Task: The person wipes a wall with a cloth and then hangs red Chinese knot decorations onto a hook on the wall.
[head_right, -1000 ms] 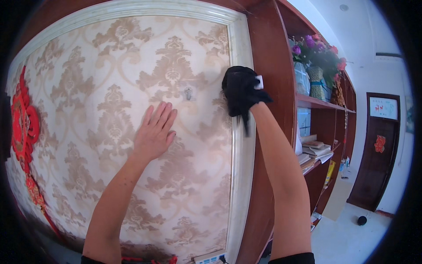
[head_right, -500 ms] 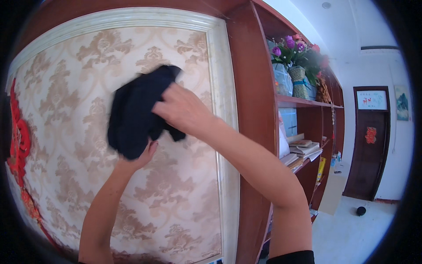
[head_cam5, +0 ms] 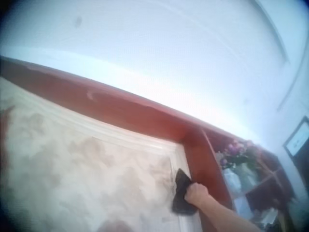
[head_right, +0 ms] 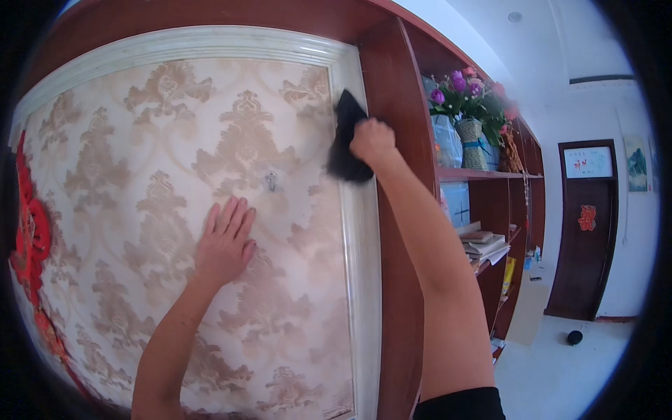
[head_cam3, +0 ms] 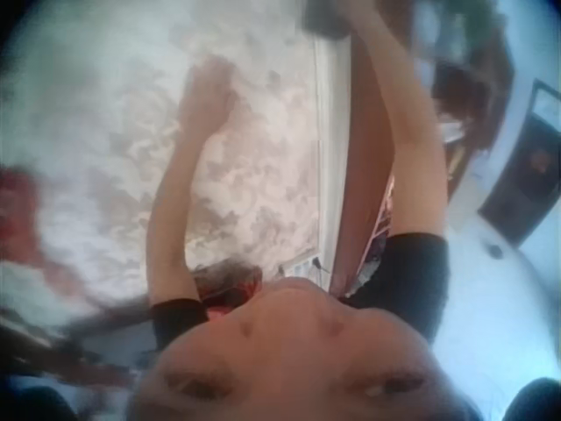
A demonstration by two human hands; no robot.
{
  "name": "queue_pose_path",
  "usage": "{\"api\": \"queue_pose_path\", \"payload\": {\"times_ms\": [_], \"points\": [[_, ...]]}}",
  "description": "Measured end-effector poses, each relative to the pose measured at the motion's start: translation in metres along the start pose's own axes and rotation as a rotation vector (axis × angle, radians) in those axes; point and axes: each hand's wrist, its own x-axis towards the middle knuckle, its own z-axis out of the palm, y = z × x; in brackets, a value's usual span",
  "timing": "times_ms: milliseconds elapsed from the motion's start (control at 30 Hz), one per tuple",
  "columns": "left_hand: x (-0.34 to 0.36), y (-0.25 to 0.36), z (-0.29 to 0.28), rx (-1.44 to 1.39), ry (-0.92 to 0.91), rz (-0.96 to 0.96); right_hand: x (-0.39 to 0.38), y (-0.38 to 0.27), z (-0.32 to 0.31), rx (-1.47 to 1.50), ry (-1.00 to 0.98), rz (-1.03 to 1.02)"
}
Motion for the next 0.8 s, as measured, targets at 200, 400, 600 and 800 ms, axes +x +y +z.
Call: {"api": "queue_pose_path", "payload": {"times_ms": [200,400,600,800], "points": [[0.009,0.007,0.003,-0.100,0.075,0.021,-0.037,0.036,0.055,1.095,-0.035,0.352],[0.039,0.005,0.011,-0.099,0.163,-0.056,0.006,0.011,0.025,0.906,0.489,0.334],[0.047,0.016,0.014,-0.004,0.168,-0.053,0.086,-0.019,0.008,0.917,0.179,0.587],[0.041,0.010,0.016,-0.041,0.159,-0.066,0.044,-0.162,-0.015,0.392,0.171,-0.251]]}}
